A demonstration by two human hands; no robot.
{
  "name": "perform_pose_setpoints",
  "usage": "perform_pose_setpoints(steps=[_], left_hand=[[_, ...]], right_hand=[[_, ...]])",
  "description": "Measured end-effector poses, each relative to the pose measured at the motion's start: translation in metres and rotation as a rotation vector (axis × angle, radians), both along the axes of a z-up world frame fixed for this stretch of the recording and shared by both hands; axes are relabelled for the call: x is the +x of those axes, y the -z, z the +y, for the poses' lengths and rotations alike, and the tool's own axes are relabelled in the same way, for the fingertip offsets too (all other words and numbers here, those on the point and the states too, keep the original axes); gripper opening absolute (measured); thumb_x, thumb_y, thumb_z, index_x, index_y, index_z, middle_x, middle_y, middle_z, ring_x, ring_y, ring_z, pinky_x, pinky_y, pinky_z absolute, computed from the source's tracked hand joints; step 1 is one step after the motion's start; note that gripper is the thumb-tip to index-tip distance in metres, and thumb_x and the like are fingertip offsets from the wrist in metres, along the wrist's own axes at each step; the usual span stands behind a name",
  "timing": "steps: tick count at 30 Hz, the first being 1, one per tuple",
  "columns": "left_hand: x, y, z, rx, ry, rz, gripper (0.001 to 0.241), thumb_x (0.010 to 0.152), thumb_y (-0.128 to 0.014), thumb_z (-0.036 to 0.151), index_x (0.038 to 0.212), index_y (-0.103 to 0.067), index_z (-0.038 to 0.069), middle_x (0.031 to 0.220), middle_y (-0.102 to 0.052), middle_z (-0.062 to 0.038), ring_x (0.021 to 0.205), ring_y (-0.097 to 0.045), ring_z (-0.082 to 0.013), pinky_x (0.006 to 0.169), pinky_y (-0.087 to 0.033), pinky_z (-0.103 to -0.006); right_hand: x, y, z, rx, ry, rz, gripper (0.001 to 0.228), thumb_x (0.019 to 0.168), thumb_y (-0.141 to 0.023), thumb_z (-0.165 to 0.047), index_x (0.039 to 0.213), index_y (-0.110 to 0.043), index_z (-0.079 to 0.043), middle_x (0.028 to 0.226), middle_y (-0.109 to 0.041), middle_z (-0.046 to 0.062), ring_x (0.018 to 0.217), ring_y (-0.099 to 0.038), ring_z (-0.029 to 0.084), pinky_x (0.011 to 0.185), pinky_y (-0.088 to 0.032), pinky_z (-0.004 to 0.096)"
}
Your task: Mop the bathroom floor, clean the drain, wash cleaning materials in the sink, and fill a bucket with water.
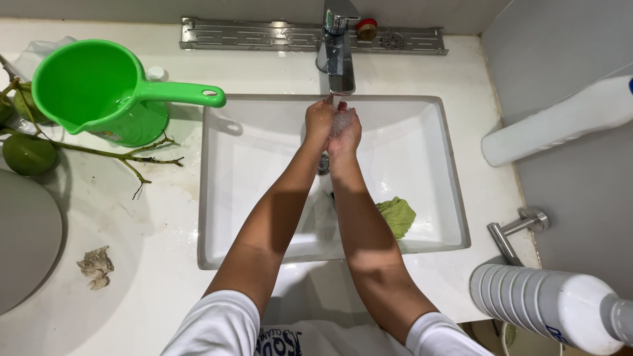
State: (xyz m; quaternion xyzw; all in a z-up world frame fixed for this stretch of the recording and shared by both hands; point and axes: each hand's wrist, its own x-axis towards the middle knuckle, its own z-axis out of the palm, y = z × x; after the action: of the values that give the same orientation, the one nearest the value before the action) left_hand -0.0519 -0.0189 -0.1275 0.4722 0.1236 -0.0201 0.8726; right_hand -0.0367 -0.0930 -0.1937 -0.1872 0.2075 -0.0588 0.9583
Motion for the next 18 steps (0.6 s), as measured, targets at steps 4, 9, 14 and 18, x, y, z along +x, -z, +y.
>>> perform_pose_setpoints(steps=[4, 9, 14, 18], left_hand=[[-0.01, -0.022, 0.004, 0.039, -0.01, 0.04, 0.034, 0.101, -0.06, 0.024, 0.097, -0.073, -0.007, 0.09, -0.076, -0.014, 0.072, -0.07, -0.0172, 0.067, -0.059, -0.0325], [-0.013, -0.018, 0.002, -0.085, -0.025, 0.051, 0.038, 0.104, -0.061, 0.028, 0.098, -0.071, -0.008, 0.09, -0.074, -0.015, 0.073, -0.068, -0.017, 0.068, -0.059, -0.0324], [-0.006, -0.009, -0.014, -0.088, -0.069, -0.058, 0.028, 0.1, -0.056, 0.017, 0.109, -0.07, -0.006, 0.097, -0.075, -0.012, 0.084, -0.067, -0.0197, 0.078, -0.055, -0.0342], [0.013, -0.083, 0.011, 0.247, -0.48, -0.315, 0.025, 0.104, -0.056, 0.011, 0.127, -0.059, 0.0, 0.124, -0.061, -0.012, 0.117, -0.058, -0.0208, 0.106, -0.046, -0.0343]], right_hand=[[-0.02, -0.042, 0.011, 0.01, 0.009, 0.023, 0.025, 0.105, -0.047, -0.026, 0.101, -0.057, -0.003, 0.095, -0.065, 0.012, 0.089, -0.066, 0.026, 0.079, -0.057, 0.039], [-0.016, -0.019, 0.003, -0.001, 0.015, -0.018, 0.024, 0.106, -0.047, -0.024, 0.105, -0.055, -0.002, 0.096, -0.063, 0.012, 0.09, -0.065, 0.027, 0.081, -0.057, 0.041], [0.005, 0.0, -0.047, 0.487, 0.045, -0.092, 0.022, 0.104, -0.045, -0.016, 0.091, -0.056, -0.002, 0.092, -0.064, 0.017, 0.09, -0.066, 0.032, 0.086, -0.061, 0.046], [0.029, -0.172, -0.075, 0.403, 0.022, -0.258, 0.036, 0.105, -0.045, -0.025, 0.096, -0.065, 0.004, 0.094, -0.068, 0.021, 0.091, -0.068, 0.03, 0.086, -0.062, 0.041]])
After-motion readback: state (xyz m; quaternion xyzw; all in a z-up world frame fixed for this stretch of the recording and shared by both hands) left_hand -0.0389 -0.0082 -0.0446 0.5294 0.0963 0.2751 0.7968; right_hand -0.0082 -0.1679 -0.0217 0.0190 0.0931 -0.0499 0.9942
